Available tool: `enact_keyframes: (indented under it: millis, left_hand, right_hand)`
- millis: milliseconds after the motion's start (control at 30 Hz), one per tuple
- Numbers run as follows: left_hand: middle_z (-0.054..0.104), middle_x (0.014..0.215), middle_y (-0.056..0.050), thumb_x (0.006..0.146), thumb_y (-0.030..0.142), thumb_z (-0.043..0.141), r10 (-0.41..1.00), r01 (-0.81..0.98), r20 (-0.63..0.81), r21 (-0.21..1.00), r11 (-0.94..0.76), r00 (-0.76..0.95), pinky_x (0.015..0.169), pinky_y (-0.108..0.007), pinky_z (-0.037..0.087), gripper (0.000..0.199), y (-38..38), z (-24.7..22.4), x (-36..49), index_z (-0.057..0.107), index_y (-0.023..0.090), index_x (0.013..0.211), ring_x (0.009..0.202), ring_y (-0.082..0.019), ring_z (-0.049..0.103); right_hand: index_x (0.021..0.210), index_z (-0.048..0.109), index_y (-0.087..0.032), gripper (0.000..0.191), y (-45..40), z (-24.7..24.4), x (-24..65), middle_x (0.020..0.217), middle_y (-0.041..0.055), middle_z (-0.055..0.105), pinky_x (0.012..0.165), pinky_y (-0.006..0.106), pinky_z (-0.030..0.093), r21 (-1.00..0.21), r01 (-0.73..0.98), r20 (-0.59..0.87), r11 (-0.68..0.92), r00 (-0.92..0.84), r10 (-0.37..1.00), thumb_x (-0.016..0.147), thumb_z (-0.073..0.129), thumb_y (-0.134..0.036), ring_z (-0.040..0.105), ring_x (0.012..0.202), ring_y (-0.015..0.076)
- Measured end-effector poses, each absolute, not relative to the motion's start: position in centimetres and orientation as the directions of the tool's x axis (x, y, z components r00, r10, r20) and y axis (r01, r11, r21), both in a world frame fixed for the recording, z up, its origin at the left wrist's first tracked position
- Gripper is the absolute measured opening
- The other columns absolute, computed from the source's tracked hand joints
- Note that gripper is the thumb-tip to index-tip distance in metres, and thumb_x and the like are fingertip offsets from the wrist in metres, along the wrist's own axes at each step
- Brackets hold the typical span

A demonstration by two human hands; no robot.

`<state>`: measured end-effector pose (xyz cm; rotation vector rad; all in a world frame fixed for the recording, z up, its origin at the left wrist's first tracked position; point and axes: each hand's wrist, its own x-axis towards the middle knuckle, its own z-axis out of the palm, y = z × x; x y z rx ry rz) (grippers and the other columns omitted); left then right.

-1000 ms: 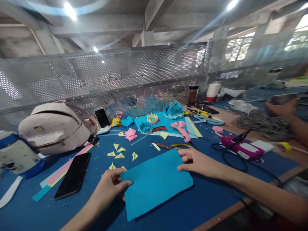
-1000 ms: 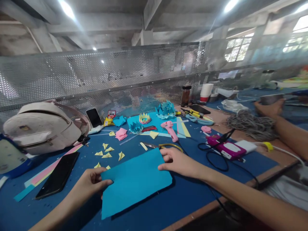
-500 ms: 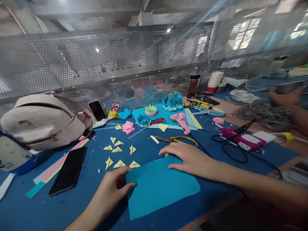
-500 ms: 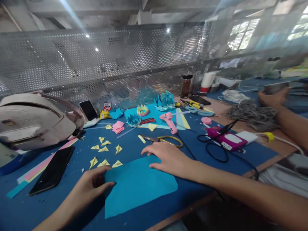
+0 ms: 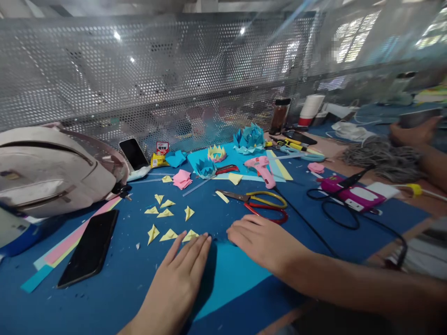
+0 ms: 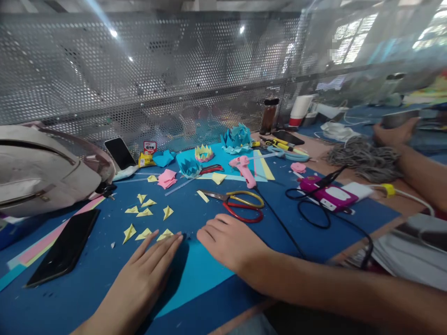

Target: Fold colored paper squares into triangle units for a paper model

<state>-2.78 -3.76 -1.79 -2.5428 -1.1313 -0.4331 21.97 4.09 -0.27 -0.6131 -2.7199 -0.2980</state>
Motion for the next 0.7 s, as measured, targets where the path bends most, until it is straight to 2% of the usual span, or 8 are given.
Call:
enact_keyframes:
  millis: [67,133,200,267,433,600,700]
  left_hand:
    - [0.054,0.147,-0.013,0.098,0.005,0.033,0.601,0.705,0.387,-0.231,-0.671,0.699,0.118,-0.045,0.037,0.052,-4.1,-1.6,-2.7,0.042,0.006,0.149,0.133,-0.022,0.055]
    - [0.054,0.147,-0.014,0.098,0.006,0.032,0.569,0.672,0.374,-0.262,-0.693,0.733,0.113,-0.040,0.044,0.050,-4.7,-1.4,-2.8,0.046,0.005,0.146,0.134,-0.024,0.055]
    - [0.052,0.148,-0.015,0.097,0.006,0.031,0.569,0.667,0.363,-0.263,-0.697,0.738,0.107,-0.036,0.050,0.052,-5.4,-1.4,-2.8,0.047,0.005,0.146,0.135,-0.025,0.053]
    - [0.049,0.150,-0.016,0.098,0.009,0.033,0.573,0.662,0.346,-0.251,-0.706,0.743,0.105,-0.034,0.051,0.053,-6.1,-1.6,-2.7,0.042,0.006,0.150,0.137,-0.026,0.050]
    - [0.044,0.152,-0.016,0.097,0.011,0.037,0.617,0.683,0.309,-0.196,-0.703,0.724,0.101,-0.034,0.055,0.060,-7.6,-2.5,-2.3,0.028,0.007,0.157,0.139,-0.028,0.046]
    - [0.045,0.153,-0.012,0.098,0.004,0.034,0.778,0.859,0.381,-0.106,-0.501,0.500,0.103,-0.035,0.055,0.065,-9.1,-4.2,-0.9,0.017,0.015,0.160,0.138,-0.027,0.049]
    - [0.047,0.151,-0.015,0.106,0.024,0.032,0.800,0.876,0.377,-0.075,-0.476,0.467,0.102,-0.040,0.056,0.059,-9.9,-5.3,0.0,0.013,0.013,0.160,0.137,-0.029,0.051]
  right_hand:
    - [0.109,0.066,-0.012,0.033,3.5,-1.0,22.4,0.102,0.0108,0.075,0.088,0.037,0.051,0.152,0.442,0.418,0.884,-0.839,0.348,0.098,0.036,-0.003,0.068,0.095,0.0224]
    - [0.123,0.063,-0.010,0.037,2.8,-1.5,23.0,0.118,0.0126,0.072,0.095,0.038,0.051,0.120,0.423,0.419,0.898,-0.842,0.340,0.099,0.036,-0.005,0.067,0.109,0.0226]
    - [0.138,0.055,-0.010,0.042,1.8,-1.7,23.6,0.134,0.0126,0.065,0.101,0.039,0.050,0.088,0.430,0.394,0.899,-0.844,0.365,0.099,0.039,-0.008,0.062,0.122,0.0229]
    - [0.144,0.050,-0.011,0.046,0.9,-1.9,24.1,0.141,0.0128,0.060,0.104,0.041,0.050,0.063,0.457,0.373,0.887,-0.835,0.404,0.099,0.045,-0.016,0.059,0.126,0.0244]
    - [0.151,0.043,-0.014,0.065,-0.1,-2.1,24.7,0.151,0.0145,0.049,0.107,0.044,0.050,-0.055,0.474,0.248,0.879,-0.846,0.472,0.093,0.064,-0.035,0.054,0.133,0.0289]
    - [0.153,0.040,-0.017,0.067,0.1,-2.2,25.1,0.154,0.0124,0.046,0.112,0.043,0.046,-0.127,0.455,0.225,0.881,-0.852,0.472,0.093,0.065,-0.034,0.049,0.137,0.0276]
    - [0.152,0.041,-0.016,0.067,0.2,-2.1,25.2,0.154,0.0123,0.045,0.114,0.043,0.044,-0.125,0.440,0.212,0.889,-0.864,0.457,0.092,0.068,-0.032,0.047,0.139,0.0275]
